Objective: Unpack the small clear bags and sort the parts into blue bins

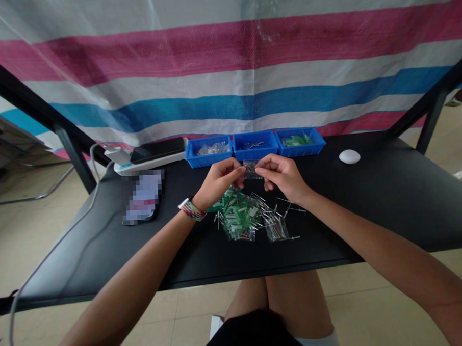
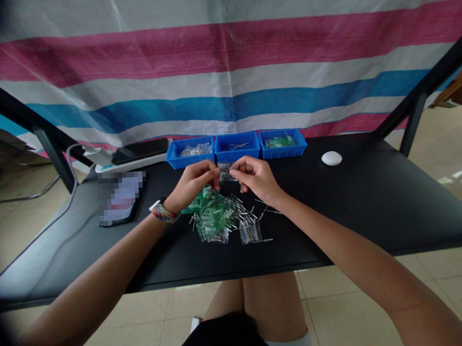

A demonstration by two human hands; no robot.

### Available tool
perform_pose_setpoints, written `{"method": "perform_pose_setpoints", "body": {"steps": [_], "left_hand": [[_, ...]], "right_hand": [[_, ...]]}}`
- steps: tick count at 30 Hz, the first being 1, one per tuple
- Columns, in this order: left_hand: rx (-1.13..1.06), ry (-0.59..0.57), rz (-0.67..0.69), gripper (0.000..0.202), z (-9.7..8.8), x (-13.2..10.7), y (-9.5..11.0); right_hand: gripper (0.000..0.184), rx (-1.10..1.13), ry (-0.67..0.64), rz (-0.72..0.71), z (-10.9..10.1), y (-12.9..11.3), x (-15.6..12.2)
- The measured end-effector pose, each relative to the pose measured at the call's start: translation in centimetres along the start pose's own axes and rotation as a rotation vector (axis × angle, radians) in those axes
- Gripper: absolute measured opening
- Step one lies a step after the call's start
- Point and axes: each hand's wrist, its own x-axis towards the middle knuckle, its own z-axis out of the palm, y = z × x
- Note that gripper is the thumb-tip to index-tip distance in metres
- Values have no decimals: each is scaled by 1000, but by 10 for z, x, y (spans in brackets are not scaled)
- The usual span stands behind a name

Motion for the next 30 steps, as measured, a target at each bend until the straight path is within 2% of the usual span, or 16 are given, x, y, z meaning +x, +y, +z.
{"method": "perform_pose_setpoints", "body": {"steps": [5,8,16,22,24,27,30], "left_hand": [[-60,-39,-84,51,-2,-1,-1],[-156,-88,-156,54,-2,0,-2],[-204,-52,-134,23,-2,1,-2],[-234,-27,-133,25,-3,2,-4],[-267,7,-143,25,-4,3,-5],[-343,143,-160,24,-8,6,-5],[-423,344,-162,21,-14,11,-5]], "right_hand": [[28,-64,19,-33,0,-6,-3],[28,-110,36,-79,3,-7,-7],[15,-356,49,-248,3,-5,-11],[20,-371,31,-226,5,-7,-11],[26,-348,23,-196,5,-7,-11],[34,-338,5,-153,4,-5,-10],[20,-443,-72,-107,-2,-5,-6]]}}
